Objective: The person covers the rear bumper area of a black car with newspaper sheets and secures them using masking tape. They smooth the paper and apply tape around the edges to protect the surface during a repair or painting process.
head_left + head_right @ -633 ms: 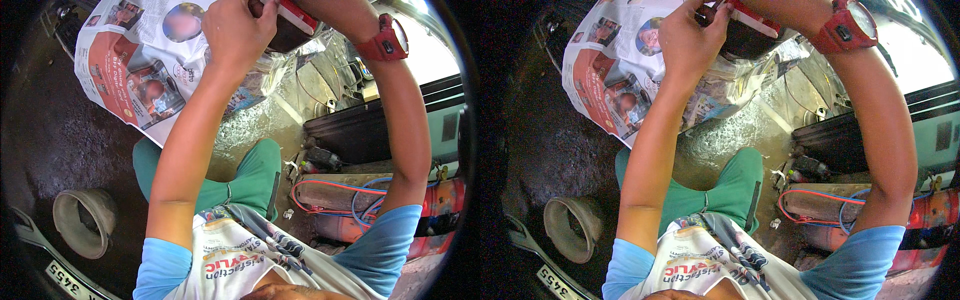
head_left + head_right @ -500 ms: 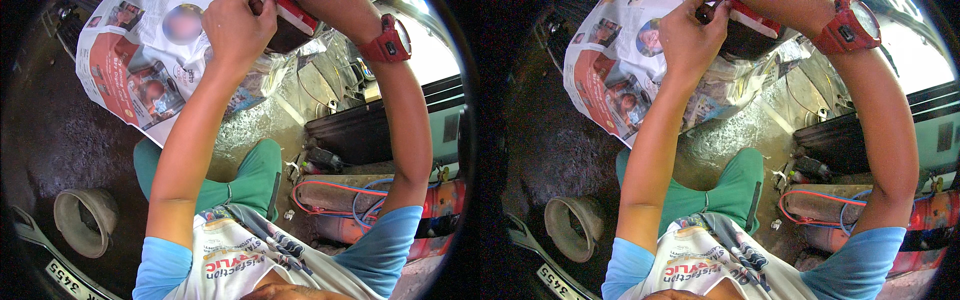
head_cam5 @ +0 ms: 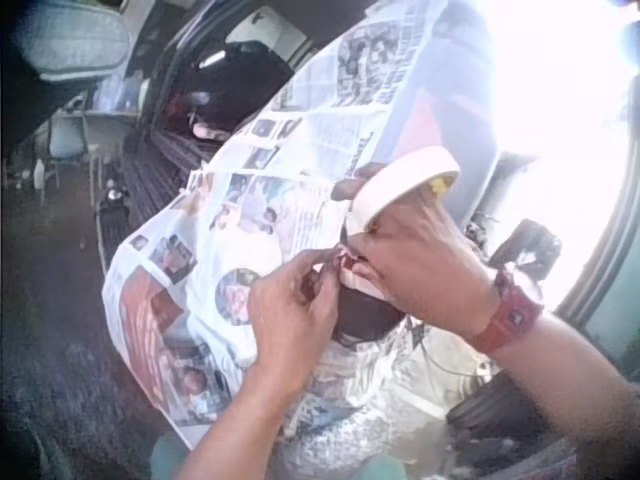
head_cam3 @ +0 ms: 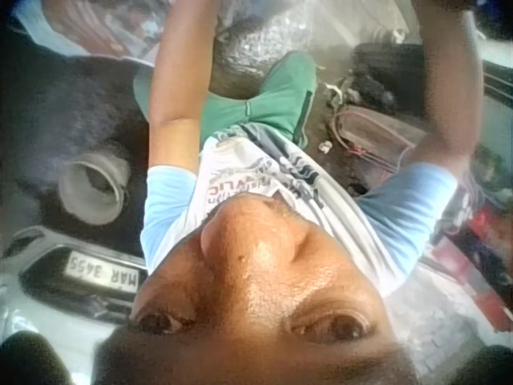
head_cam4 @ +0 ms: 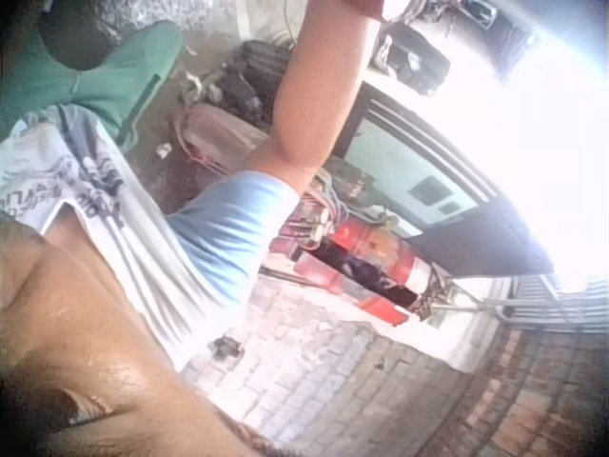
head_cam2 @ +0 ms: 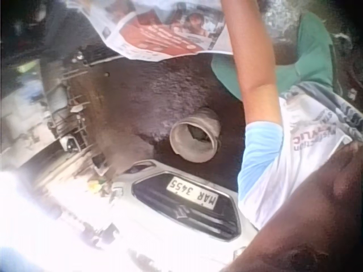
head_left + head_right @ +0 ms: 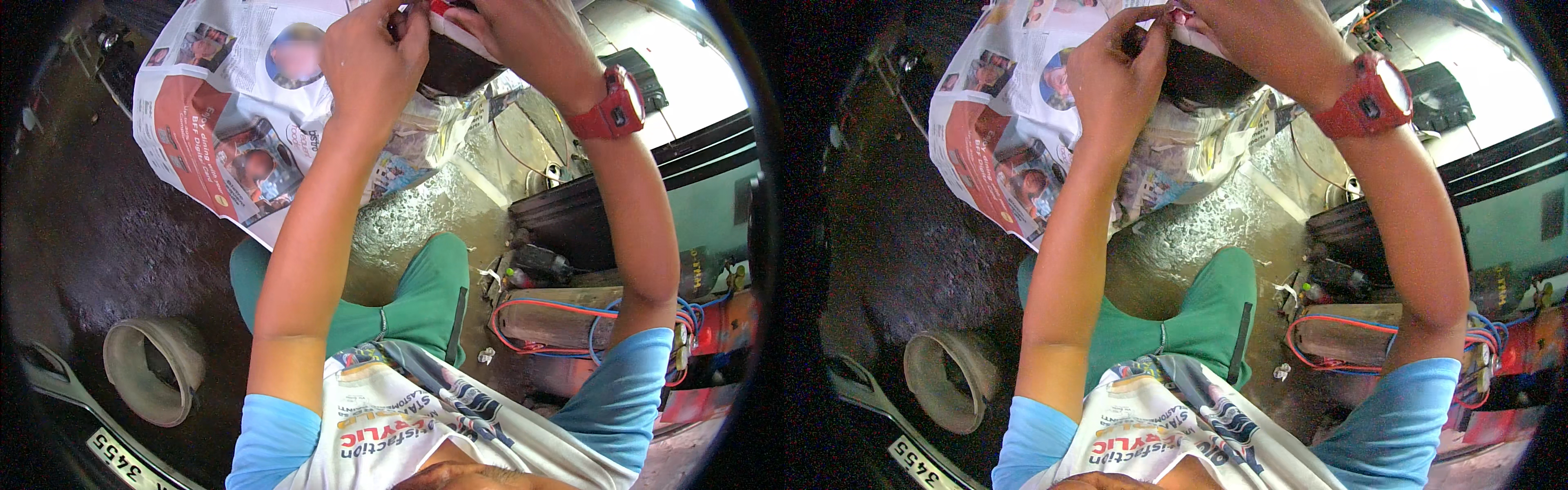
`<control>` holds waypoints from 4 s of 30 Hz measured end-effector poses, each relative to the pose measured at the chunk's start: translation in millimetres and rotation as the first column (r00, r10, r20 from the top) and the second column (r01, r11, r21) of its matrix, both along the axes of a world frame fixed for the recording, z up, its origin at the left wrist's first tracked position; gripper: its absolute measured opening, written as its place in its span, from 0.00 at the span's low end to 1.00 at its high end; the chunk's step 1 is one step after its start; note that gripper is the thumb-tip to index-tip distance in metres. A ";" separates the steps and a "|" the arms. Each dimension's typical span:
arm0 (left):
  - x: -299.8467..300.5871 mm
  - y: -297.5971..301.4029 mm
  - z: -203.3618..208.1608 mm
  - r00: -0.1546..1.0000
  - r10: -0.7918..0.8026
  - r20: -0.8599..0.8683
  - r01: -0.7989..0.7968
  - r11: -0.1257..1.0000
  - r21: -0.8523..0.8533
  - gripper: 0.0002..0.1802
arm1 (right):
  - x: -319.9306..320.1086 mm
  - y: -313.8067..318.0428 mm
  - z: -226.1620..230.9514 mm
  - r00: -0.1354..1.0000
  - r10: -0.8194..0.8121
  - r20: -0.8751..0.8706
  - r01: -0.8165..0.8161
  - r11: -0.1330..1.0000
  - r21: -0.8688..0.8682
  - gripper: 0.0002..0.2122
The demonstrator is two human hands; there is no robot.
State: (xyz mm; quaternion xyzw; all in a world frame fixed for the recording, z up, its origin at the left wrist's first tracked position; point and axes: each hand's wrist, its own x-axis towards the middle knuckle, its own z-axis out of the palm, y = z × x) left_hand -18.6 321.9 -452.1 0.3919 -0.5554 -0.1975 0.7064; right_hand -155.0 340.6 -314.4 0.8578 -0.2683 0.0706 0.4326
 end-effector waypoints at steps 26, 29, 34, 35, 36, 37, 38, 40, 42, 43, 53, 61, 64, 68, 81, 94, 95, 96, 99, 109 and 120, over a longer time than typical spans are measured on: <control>3.8 -22.1 -6.4 0.997 -0.076 0.023 0.078 0.995 -0.067 0.09 | 0.1 10.1 -61.2 0.808 -0.061 0.587 0.138 0.987 -0.088 0.26; -0.6 -22.9 -6.7 0.995 -0.097 0.008 0.097 0.992 -0.083 0.09 | -6.1 5.8 -67.7 0.747 -0.055 0.662 0.102 0.994 -0.034 0.35; 0.4 -23.7 -5.0 0.997 -0.072 0.041 0.076 0.993 -0.095 0.09 | -12.1 1.5 -62.7 0.888 0.010 0.460 0.060 0.989 -0.136 0.07; 1.6 -22.3 -4.1 0.994 -0.071 0.084 0.078 0.993 -0.086 0.09 | -12.3 7.3 -57.5 0.888 -0.010 0.460 0.061 0.993 -0.097 0.08; 5.8 -18.5 0.1 0.989 -0.066 0.133 0.077 0.994 -0.079 0.09 | -11.4 15.6 -52.3 0.886 -0.026 0.463 0.059 0.997 -0.058 0.09; 9.9 -16.7 4.0 0.982 -0.061 0.180 0.075 0.995 -0.071 0.09 | -12.3 22.6 -50.5 0.885 -0.042 0.464 0.057 0.998 -0.018 0.10; 14.6 -18.8 6.7 0.969 -0.062 0.238 0.094 0.987 -0.128 0.09 | -16.4 26.7 -52.9 0.860 -0.016 0.511 0.040 0.999 -0.036 0.10; 24.8 -24.7 14.8 0.935 -0.056 0.351 0.147 0.960 -0.239 0.09 | -30.6 37.6 -59.2 0.801 0.036 0.598 0.013 0.997 -0.077 0.09; 37.8 -26.1 27.9 0.870 -0.018 0.493 0.168 0.951 -0.260 0.10 | -38.4 65.7 -70.7 0.743 -0.020 0.669 0.067 0.997 -0.045 0.12; 40.7 -25.3 35.2 0.830 -0.003 0.558 0.185 0.945 -0.269 0.10 | -44.8 82.5 -77.1 0.712 -0.052 0.700 0.099 0.995 -0.026 0.13; 43.2 -20.9 58.7 0.643 0.102 0.759 0.199 0.934 -0.295 0.11 | -111.2 163.0 -235.4 0.417 -0.464 0.782 0.229 0.886 0.403 0.12; 56.2 -23.9 59.1 0.694 -0.094 0.714 0.280 0.949 -0.147 0.17 | -133.4 191.2 -296.1 0.237 -0.618 0.750 0.178 0.786 0.591 0.12; 53.5 -24.3 57.3 0.692 -0.028 0.721 0.230 0.956 -0.184 0.13 | -140.3 199.7 -308.7 0.199 -0.654 0.730 0.164 0.756 0.633 0.13; 38.1 -10.7 59.0 0.601 0.224 0.767 0.098 0.932 -0.349 0.10 | -151.1 209.3 -325.0 0.171 -0.684 0.709 0.157 0.729 0.666 0.13; -3.1 33.9 8.1 0.498 0.436 0.750 -0.213 0.899 -0.382 0.25 | -146.3 197.4 -320.3 -0.098 -0.732 0.675 -0.292 0.669 0.683 0.18; -10.6 128.1 -24.3 0.816 -0.523 0.247 0.418 0.828 0.375 0.14 | -87.6 159.4 -172.7 0.221 -0.529 0.819 -0.732 0.465 0.498 0.39; -15.2 130.9 -32.4 0.835 -0.511 0.203 0.436 0.841 0.321 0.13 | -88.5 161.2 -171.4 0.265 -0.523 0.810 -0.692 0.482 0.538 0.39; -18.6 130.7 -38.9 0.854 -0.492 0.166 0.444 0.858 0.260 0.11 | -88.3 160.5 -168.6 0.309 -0.508 0.804 -0.654 0.500 0.568 0.39; -16.2 131.9 -43.1 0.881 -0.460 0.115 0.417 0.868 0.270 0.08 | -87.0 163.3 -164.3 0.361 -0.493 0.792 -0.621 0.507 0.598 0.33; 9.7 111.9 -4.4 0.982 -0.118 0.146 0.115 0.993 0.028 0.08 | -75.6 148.6 -181.2 0.361 -0.332 0.872 -0.483 0.733 0.479 0.10; 0.5 74.6 23.8 0.995 -0.043 0.090 0.044 0.999 -0.007 0.08 | -54.7 92.2 -127.0 0.165 -0.200 0.966 -0.278 0.930 0.240 0.29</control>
